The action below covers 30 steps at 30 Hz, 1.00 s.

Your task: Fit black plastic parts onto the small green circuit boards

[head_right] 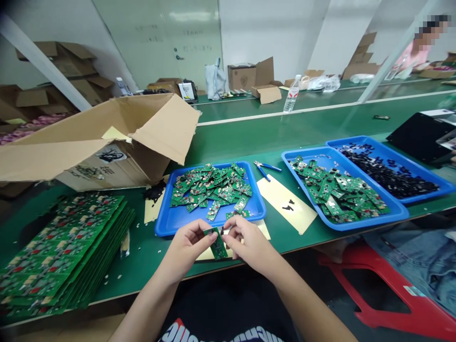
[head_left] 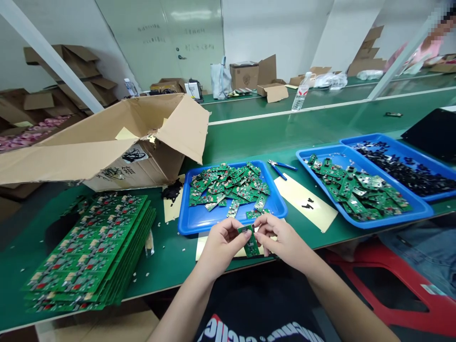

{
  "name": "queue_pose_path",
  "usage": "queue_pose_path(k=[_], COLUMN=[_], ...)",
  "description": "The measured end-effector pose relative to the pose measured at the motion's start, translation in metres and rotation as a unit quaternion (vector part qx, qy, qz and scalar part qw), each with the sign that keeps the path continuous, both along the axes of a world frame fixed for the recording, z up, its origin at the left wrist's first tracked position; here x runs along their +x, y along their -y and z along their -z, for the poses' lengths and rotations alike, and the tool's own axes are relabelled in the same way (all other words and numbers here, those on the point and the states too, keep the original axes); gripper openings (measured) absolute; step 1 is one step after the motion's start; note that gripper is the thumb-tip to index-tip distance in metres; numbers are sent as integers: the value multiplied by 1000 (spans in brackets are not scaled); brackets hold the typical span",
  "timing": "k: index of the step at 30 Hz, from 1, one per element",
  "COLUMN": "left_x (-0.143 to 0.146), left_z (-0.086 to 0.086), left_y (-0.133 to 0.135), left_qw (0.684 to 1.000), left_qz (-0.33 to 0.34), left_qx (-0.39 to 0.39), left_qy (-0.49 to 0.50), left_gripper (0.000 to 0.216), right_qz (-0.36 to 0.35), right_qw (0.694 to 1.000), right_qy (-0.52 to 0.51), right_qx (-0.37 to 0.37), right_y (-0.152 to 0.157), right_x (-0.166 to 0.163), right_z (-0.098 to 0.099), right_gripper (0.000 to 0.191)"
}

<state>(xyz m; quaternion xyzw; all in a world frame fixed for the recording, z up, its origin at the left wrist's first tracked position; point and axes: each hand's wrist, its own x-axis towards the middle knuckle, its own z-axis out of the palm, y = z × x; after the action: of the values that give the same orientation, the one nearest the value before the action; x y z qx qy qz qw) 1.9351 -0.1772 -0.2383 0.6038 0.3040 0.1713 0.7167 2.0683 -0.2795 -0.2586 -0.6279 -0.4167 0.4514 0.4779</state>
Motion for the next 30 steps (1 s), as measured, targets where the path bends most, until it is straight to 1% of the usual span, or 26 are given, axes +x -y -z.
queue_pose_path(k=[3,6,9,11,12,14,15,17,18,21,23,25,28,30], left_x=[-2,-4,-6,-7,-7,-7,-7,-7,-7,-10,-11,-11,-7,-4], left_z=[-1,-1,0,2,2,4,4,5,4,3,2,1,2,2], left_y=[2,4,5,5,4,3,3,0,-1,-8,-11,-11,-6,0], left_qw=[1000,1000,1000,999,999,996,995,992,992,994,993,991,984,981], left_qz=[17,16,20,11,2,-10,-9,1,0,-49,-75,-62,-35,-27], left_qx=[1,-1,-9,-25,-41,-83,-103,-125,-124,-99,-93,-118,-174,-190], left_qy=[-16,-21,-22,-19,-15,-8,-8,-16,-21,-17,-14,-13,-1,7], left_gripper=[34,34,32,32,32,33,35,37,37,36,35,40,42,41], right_qz=[-35,-51,-32,-16,-15,-28,-35,-41,-36,8,40,46,11,-9], right_qw=[998,996,997,998,999,996,992,981,974,953,947,942,930,923], right_qy=[-48,-52,-31,4,28,85,117,188,225,302,314,316,330,341], right_qx=[-34,-54,-61,-52,-44,-27,-20,-3,10,41,65,105,159,178], right_y=[-2,-2,0,1,2,3,4,7,9,17,20,21,15,9], right_x=[6,9,11,12,13,15,16,18,19,24,25,23,16,11], right_z=[-4,-6,-5,-4,-4,-5,-6,-9,-10,-13,-14,-16,-17,-18], right_gripper=[18,22,35,43,39,18,11,16,17,17,16,15,13,13])
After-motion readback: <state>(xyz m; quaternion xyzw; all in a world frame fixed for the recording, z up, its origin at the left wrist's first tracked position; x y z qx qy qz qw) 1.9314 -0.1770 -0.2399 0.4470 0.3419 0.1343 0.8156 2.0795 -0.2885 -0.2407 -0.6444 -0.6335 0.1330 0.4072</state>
